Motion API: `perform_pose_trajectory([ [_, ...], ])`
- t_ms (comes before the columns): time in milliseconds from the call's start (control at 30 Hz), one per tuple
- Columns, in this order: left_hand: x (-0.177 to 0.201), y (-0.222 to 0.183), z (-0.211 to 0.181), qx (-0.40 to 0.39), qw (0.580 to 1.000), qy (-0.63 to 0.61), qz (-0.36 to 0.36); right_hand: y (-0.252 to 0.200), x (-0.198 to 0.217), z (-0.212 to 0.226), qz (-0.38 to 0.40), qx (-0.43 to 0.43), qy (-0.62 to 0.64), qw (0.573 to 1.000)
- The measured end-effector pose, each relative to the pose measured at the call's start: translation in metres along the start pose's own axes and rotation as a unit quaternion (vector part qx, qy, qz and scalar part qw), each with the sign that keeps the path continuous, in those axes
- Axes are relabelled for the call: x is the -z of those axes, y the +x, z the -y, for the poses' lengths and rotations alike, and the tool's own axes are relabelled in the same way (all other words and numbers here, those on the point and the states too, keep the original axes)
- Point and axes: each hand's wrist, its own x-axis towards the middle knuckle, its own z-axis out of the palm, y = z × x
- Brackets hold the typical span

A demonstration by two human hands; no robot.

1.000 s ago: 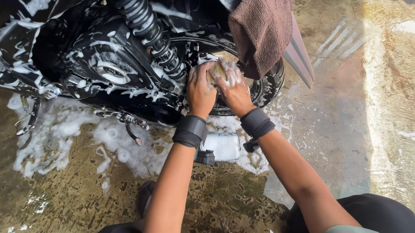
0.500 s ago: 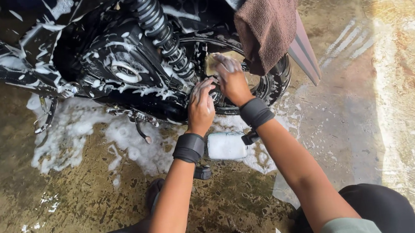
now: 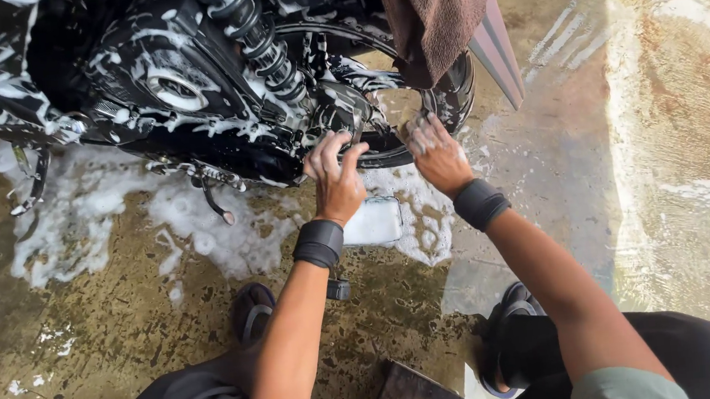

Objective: The person scrubs a black motorcycle with a soapy sponge, focusing on the rear wheel, engine, and lower body panels. The person repeatedly dips the sponge into a bucket of soapy water to maintain lather while cleaning the vehicle's components.

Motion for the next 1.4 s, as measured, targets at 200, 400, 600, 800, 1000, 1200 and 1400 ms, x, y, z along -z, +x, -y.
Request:
perform_pose_trajectory([
  [200, -0.038, -0.055, 0.015, -0.07, 0.986, -0.06, 0.141, 0.007, -0.075, 0.046, -0.049, 0.032, 0.045, 0.997],
  [400, -0.05, -0.106, 0.057, 0.017, 0.955, -0.097, 0.281, 0.034, -0.103, 0.092, -0.061, 0.032, 0.097, 0.993],
  [600, -0.065, -0.126, 0.088, 0.106, 0.944, -0.104, 0.295, 0.081, -0.159, 0.16, -0.019, -0.026, 0.249, 0.968],
  [800, -0.065, -0.114, 0.091, 0.175, 0.929, -0.091, 0.313, 0.111, -0.148, 0.163, 0.194, -0.036, 0.303, 0.932],
  [1000, -0.08, -0.105, 0.071, 0.196, 0.927, -0.095, 0.306, 0.078, -0.124, 0.11, -0.08, -0.011, 0.201, 0.976],
  [1200, -0.133, -0.093, 0.021, 0.121, 0.953, -0.194, 0.2, 0.015, -0.092, 0.058, -0.06, 0.0, 0.16, 0.985],
  [1400, -0.098, -0.006, -0.052, 0.304, 0.888, -0.139, 0.316, -0.015, -0.032, 0.004, -0.069, -0.04, 0.167, 0.983],
])
